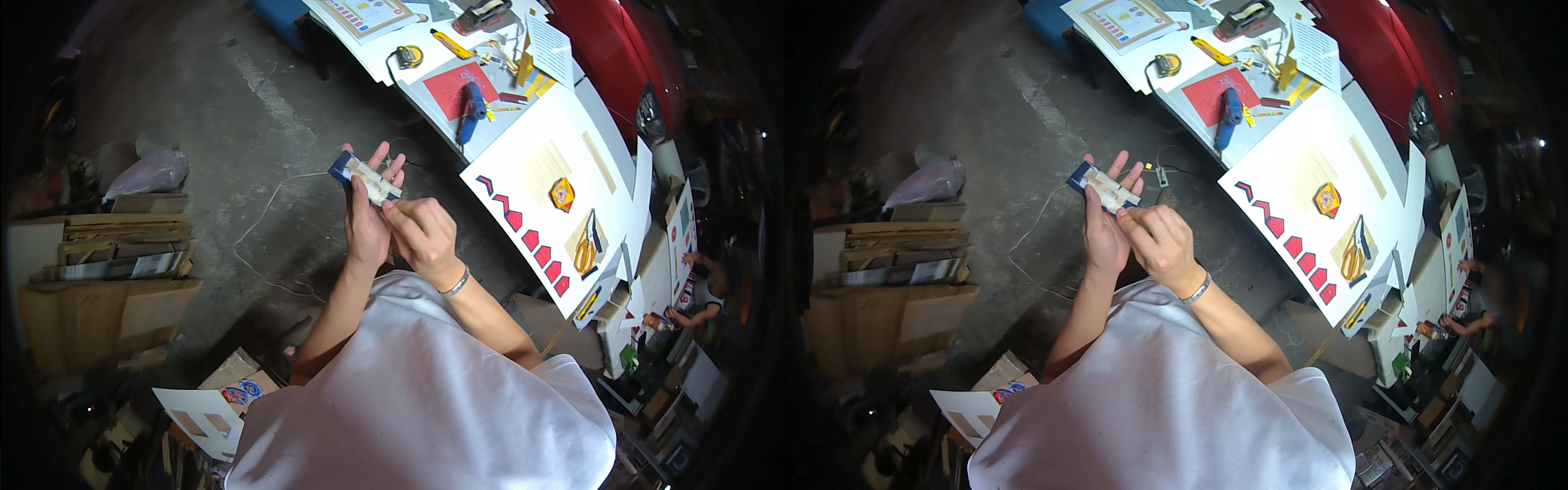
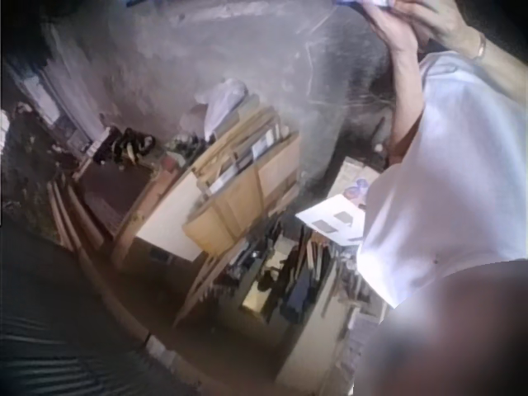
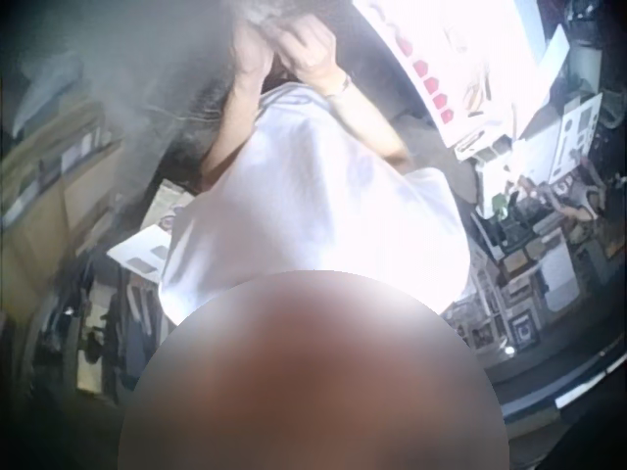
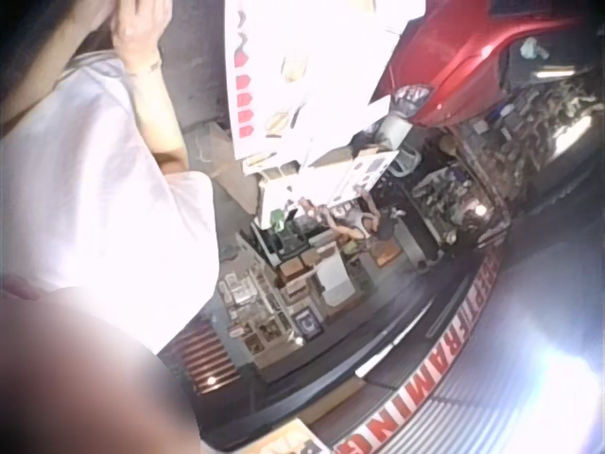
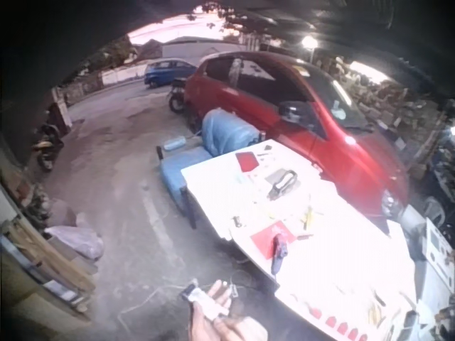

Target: The person cuts red and blue insignia patches from a printed sheet using a utility knife, then applies hot glue to the back of each patch and presses them onto a white board in a row. The person repeats this process for several patches, aligning them carefully.

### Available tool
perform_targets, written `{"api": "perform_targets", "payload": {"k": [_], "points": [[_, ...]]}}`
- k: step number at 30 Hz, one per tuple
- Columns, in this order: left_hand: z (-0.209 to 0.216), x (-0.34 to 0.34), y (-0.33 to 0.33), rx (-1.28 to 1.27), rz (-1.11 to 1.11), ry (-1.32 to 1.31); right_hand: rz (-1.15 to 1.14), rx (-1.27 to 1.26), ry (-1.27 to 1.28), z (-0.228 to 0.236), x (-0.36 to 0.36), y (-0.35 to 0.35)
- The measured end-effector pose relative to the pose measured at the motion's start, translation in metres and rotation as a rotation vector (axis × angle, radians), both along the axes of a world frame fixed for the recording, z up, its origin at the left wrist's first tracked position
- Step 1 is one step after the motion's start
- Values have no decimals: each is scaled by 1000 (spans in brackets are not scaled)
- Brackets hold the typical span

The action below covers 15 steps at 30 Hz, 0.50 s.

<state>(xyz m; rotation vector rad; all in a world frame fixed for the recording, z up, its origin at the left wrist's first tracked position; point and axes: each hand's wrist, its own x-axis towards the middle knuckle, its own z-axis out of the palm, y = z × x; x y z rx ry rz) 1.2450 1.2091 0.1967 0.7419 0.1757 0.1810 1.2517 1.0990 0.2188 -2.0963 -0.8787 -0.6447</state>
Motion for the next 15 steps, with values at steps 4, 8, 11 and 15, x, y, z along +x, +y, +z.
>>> {"api": "perform_targets", "payload": {"k": [4, 8, 11, 15], "points": [[-13, 42, 41, -84, -86, -12, 42, -31, 112, -17, 31, 22], [-22, 81, 77, -146, -160, 114, -137, 90, 300, -58, 74, -5], [-20, 85, 95, -113, -253, 125, -702, 451, 666, -117, 110, -57], [-26, 100, 107, -93, -296, 201, -842, 114, 756, -197, 158, -119]]}}
